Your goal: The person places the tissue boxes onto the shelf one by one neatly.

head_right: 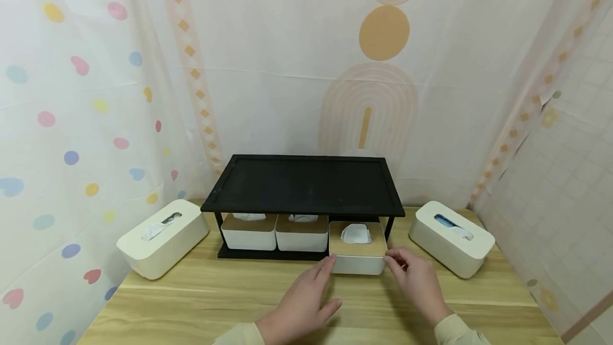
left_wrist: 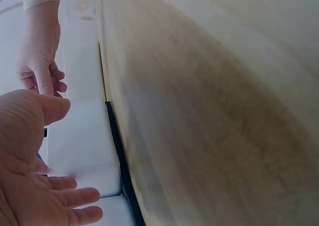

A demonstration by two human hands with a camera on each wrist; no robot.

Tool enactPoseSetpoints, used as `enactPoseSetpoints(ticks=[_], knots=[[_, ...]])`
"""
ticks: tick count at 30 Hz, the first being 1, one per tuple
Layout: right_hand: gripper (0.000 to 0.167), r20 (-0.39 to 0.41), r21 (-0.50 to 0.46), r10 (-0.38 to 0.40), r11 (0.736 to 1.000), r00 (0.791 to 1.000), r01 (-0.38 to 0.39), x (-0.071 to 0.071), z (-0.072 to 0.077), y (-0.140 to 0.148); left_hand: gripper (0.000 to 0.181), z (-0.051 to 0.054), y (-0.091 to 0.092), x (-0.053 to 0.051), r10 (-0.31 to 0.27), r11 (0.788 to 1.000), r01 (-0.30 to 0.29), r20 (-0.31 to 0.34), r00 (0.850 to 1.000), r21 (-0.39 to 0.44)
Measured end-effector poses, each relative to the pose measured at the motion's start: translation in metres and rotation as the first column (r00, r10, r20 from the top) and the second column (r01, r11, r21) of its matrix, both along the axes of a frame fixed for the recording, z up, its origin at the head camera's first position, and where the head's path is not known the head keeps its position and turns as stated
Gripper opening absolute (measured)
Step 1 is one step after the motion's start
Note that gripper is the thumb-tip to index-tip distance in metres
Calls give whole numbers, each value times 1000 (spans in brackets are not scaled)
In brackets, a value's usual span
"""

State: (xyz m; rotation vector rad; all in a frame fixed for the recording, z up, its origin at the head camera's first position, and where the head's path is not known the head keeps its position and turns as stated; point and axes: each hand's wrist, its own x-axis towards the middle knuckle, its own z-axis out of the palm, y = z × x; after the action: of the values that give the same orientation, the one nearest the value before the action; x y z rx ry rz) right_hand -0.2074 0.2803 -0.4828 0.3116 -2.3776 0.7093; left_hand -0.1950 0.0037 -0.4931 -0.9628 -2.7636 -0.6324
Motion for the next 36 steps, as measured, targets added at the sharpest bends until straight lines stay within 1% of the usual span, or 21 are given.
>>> enactPoseSetpoints(ticks=[3,6,7,9,12,15,18,19,21,23,26,28,32,36], knots=[[19,-124,69,16,998,992,-8,0,-4,2,86,-1,1,-1,11,999,-13,-55,998,-35],[22,-224,139,38,990,974,-6,0,-7,4,87,-2,3,-2,11,998,-16,-87,996,-56],[23,-247,160,46,987,968,-6,0,-7,6,88,-2,3,-2,12,998,-18,-90,996,-61],[25,-278,203,59,979,959,-2,1,-9,8,90,-2,4,-3,15,998,-20,-76,997,-67],[31,-285,246,73,969,956,-1,2,-11,10,92,-1,6,-4,25,997,-28,-50,998,-75],[38,-229,252,67,968,971,-8,5,-13,11,94,-1,8,-9,39,995,-43,-47,998,-87],[46,-112,239,45,971,993,-17,7,-13,11,96,0,10,-14,53,993,-59,-63,997,-100],[49,-66,238,34,971,997,-17,7,-13,11,96,1,10,-17,60,992,-66,-67,996,-104],[54,23,231,18,973,1000,-23,7,-11,10,96,3,11,-20,76,991,-82,-60,995,-101],[57,98,228,6,973,995,-29,7,-8,9,95,5,12,-24,95,991,-98,-32,995,-96],[61,183,214,1,976,983,-41,5,-5,7,92,9,14,-29,119,989,-119,-3,993,-84],[65,225,205,3,977,974,-51,3,-3,7,90,11,16,-32,122,990,-121,18,992,-74],[70,299,187,14,980,954,-73,-1,1,6,88,14,18,-38,129,990,-126,39,991,-55],[73,351,173,25,981,936,-91,-5,4,5,86,14,20,-42,148,987,-145,51,988,-62]])
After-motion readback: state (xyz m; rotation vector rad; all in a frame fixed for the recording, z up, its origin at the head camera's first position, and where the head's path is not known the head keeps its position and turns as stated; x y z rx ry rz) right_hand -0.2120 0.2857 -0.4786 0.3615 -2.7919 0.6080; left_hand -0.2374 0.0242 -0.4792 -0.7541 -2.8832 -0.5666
